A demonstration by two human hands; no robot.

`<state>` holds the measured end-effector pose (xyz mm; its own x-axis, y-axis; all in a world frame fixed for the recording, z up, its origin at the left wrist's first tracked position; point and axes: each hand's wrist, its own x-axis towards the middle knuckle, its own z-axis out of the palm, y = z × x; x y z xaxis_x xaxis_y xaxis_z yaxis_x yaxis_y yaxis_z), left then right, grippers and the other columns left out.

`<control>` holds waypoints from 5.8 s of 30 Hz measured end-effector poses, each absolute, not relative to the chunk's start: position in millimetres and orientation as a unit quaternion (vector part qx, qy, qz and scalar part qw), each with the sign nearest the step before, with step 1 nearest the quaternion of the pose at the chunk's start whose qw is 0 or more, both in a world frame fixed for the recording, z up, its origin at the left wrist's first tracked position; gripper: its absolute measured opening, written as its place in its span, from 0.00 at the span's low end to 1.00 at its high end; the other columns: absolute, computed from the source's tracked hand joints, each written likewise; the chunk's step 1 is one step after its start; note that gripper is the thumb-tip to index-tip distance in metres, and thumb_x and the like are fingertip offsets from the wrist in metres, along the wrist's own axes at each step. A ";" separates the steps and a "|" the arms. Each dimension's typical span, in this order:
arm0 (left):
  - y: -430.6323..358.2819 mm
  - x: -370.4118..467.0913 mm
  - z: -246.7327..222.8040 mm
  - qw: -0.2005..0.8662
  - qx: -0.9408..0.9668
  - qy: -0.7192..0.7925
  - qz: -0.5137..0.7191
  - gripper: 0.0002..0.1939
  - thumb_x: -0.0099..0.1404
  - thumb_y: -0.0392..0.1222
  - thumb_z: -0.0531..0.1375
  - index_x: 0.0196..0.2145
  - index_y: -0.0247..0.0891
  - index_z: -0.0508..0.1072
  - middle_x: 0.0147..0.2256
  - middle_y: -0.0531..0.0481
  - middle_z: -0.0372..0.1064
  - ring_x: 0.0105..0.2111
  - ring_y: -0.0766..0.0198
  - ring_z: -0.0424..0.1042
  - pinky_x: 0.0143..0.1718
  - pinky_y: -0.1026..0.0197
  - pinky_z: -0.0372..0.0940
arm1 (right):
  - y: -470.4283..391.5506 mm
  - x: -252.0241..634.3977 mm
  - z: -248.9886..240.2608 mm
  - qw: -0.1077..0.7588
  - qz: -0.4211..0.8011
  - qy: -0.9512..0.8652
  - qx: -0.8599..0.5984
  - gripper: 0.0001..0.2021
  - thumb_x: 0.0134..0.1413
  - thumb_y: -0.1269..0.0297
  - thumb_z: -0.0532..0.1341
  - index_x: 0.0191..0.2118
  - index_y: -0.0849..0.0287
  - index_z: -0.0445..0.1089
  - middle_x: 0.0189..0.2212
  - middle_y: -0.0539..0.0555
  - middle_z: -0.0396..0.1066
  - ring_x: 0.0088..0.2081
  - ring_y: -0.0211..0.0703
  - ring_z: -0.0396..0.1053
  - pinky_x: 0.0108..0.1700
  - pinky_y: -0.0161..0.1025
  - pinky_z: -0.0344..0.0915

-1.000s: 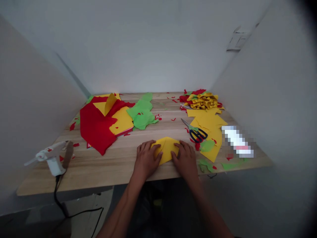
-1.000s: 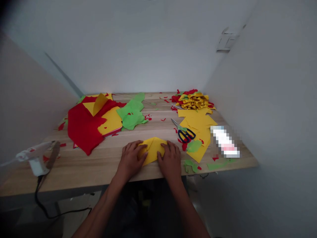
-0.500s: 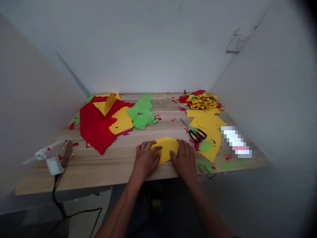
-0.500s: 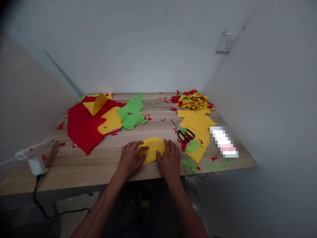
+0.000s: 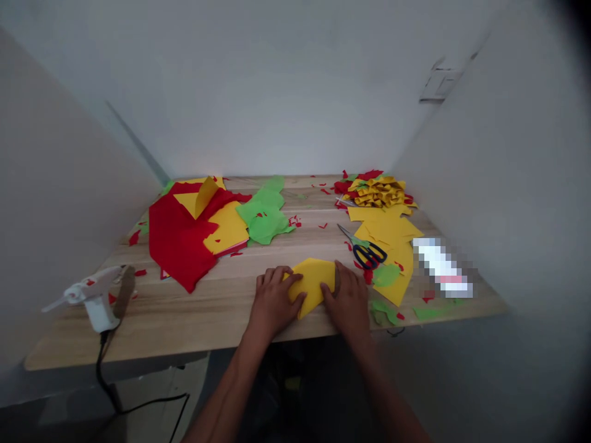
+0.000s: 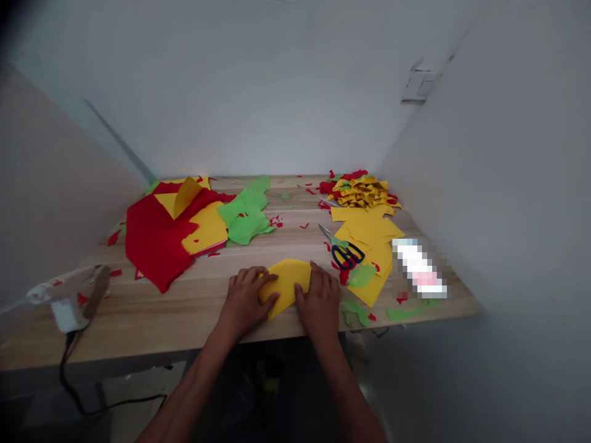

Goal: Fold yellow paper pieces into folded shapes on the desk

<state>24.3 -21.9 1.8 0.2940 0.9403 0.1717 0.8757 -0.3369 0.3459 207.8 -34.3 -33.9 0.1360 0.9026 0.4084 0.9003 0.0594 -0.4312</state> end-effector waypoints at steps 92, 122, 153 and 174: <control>-74.2 2.9 -6.0 0.054 0.748 0.616 0.244 0.04 0.63 0.39 0.59 0.34 0.42 0.74 0.39 0.47 0.70 0.43 0.54 0.66 0.44 0.49 0.61 | -95.4 200.5 -32.4 0.310 0.070 -0.840 -0.439 0.07 0.58 0.65 0.60 0.42 0.53 0.72 0.50 0.56 0.72 0.56 0.49 0.66 0.56 0.53 0.65; -76.5 -0.4 -2.5 0.089 0.788 0.563 0.231 0.08 0.66 0.42 0.55 0.36 0.44 0.75 0.36 0.48 0.72 0.43 0.53 0.66 0.43 0.49 0.61 | -100.5 207.6 -32.1 0.327 0.058 -0.833 -0.443 0.11 0.58 0.70 0.59 0.45 0.51 0.72 0.43 0.55 0.73 0.48 0.48 0.68 0.50 0.49 0.68; -82.1 -9.0 5.3 0.167 0.840 0.476 0.197 0.17 0.58 0.50 0.64 0.44 0.45 0.73 0.46 0.47 0.69 0.47 0.52 0.64 0.49 0.47 0.59 | -100.4 196.9 -23.9 0.235 0.081 -0.857 -0.451 0.25 0.57 0.68 0.59 0.60 0.54 0.61 0.59 0.57 0.63 0.61 0.52 0.59 0.60 0.55 0.61; -79.9 -7.6 -2.2 0.229 0.742 0.524 0.350 0.10 0.66 0.42 0.55 0.43 0.42 0.72 0.46 0.45 0.70 0.49 0.55 0.67 0.51 0.50 0.61 | -114.1 190.5 -30.9 0.401 0.083 -0.771 -0.488 0.14 0.58 0.75 0.56 0.44 0.51 0.73 0.50 0.57 0.70 0.52 0.48 0.68 0.53 0.53 0.68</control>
<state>-7.6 -79.9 -2.2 0.2056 0.9379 0.2793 0.6168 -0.3458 0.7071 190.5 -114.1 -30.9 -0.2016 0.8192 0.5370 0.6865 0.5092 -0.5191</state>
